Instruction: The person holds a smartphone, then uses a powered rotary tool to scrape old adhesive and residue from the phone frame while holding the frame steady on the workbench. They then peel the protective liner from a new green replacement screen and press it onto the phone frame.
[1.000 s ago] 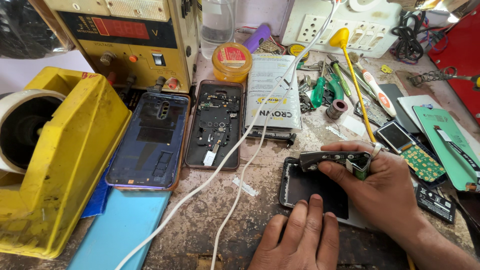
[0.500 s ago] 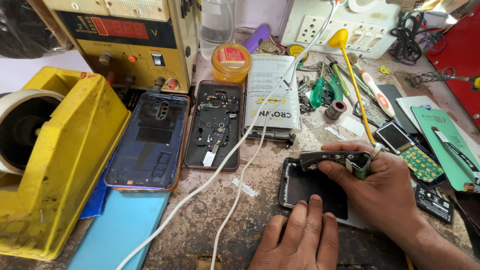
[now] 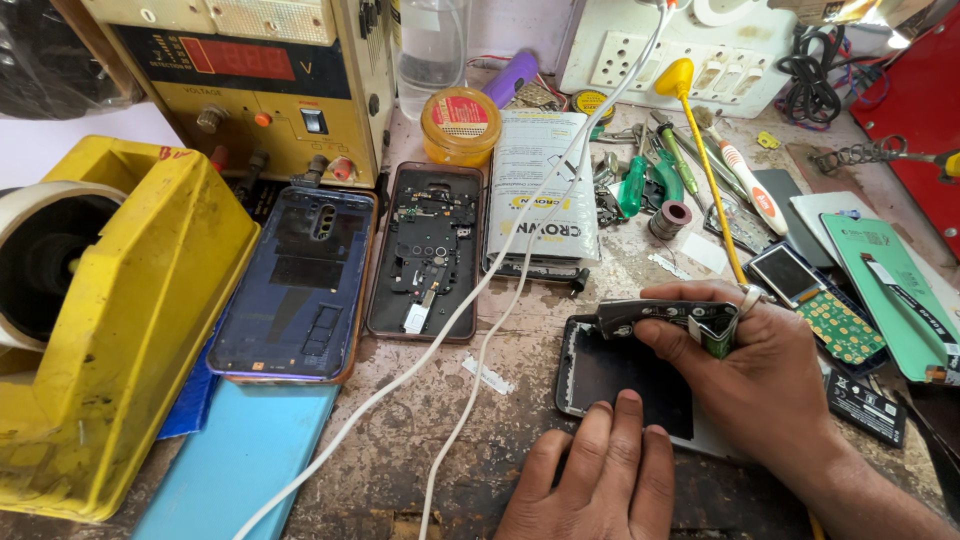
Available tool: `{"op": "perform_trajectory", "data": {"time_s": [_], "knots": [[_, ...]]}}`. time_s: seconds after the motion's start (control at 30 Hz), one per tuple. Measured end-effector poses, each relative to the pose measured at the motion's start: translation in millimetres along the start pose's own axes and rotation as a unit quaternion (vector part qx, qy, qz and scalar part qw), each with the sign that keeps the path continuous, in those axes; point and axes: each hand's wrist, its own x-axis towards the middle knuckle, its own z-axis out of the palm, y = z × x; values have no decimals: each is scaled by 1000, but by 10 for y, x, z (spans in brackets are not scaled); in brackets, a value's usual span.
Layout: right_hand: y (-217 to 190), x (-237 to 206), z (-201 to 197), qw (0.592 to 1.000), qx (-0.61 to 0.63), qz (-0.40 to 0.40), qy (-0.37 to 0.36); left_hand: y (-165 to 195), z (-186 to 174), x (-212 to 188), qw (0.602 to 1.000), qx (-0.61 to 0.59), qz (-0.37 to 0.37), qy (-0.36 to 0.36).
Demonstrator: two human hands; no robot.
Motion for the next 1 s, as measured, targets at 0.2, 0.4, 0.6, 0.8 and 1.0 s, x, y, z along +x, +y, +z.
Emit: {"op": "perform_trajectory", "data": {"time_s": [0.2, 0.4, 0.6, 0.8, 1.0], "knots": [[-16, -4, -5, 1000, 3, 1, 2, 3, -17, 7, 1000, -2, -2, 0], [-17, -21, 6, 1000, -3, -6, 5, 5, -15, 6, 1000, 4, -3, -3], [-47, -50, 7, 999, -16, -25, 22, -2, -67, 47, 1000, 3, -4, -16], [-51, -138, -20, 983, -148, -97, 49, -22, -193, 71, 998, -41, -7, -55], [-36, -189, -27, 966, -154, -196, 72, -37, -207, 109, 997, -56, -7, -60]]}}
